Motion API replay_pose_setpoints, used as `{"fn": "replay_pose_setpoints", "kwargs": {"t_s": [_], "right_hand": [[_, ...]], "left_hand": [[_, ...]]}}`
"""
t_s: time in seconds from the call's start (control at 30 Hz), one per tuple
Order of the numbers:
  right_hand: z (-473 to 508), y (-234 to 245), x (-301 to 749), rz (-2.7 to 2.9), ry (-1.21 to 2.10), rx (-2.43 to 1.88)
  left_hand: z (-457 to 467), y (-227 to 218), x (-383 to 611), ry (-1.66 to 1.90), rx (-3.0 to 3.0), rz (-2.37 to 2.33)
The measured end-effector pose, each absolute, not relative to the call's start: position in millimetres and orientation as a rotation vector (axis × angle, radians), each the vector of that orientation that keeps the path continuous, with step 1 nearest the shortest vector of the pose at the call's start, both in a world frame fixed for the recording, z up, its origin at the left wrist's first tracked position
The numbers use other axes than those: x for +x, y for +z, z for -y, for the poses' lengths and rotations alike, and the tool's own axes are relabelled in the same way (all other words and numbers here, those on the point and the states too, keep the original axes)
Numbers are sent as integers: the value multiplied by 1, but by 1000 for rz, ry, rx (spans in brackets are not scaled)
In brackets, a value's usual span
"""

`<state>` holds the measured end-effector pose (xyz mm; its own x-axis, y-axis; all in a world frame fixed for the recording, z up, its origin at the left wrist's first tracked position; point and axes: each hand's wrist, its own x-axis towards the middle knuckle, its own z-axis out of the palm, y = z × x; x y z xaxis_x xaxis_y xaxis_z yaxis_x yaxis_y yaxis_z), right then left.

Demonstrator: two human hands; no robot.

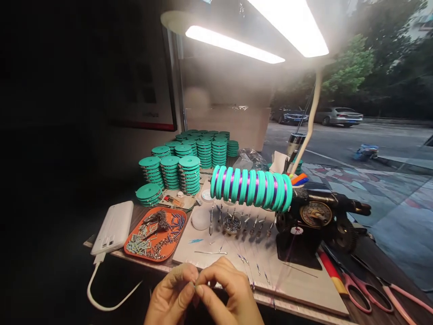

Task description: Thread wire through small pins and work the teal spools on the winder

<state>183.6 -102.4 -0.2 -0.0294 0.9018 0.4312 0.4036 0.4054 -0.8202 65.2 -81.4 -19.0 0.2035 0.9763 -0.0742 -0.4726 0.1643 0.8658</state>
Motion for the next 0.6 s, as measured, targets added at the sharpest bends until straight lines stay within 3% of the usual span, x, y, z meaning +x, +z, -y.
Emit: {"fn": "replay_pose_setpoints", "kwargs": {"t_s": [0.13,0.6], "right_hand": [[103,-4,182,1610,645,-1194],[104,6,193,1962,332,-1207]], "left_hand": [[83,-14,66,1173,708,-715],[82,-26,62,967,567,-646]]}}
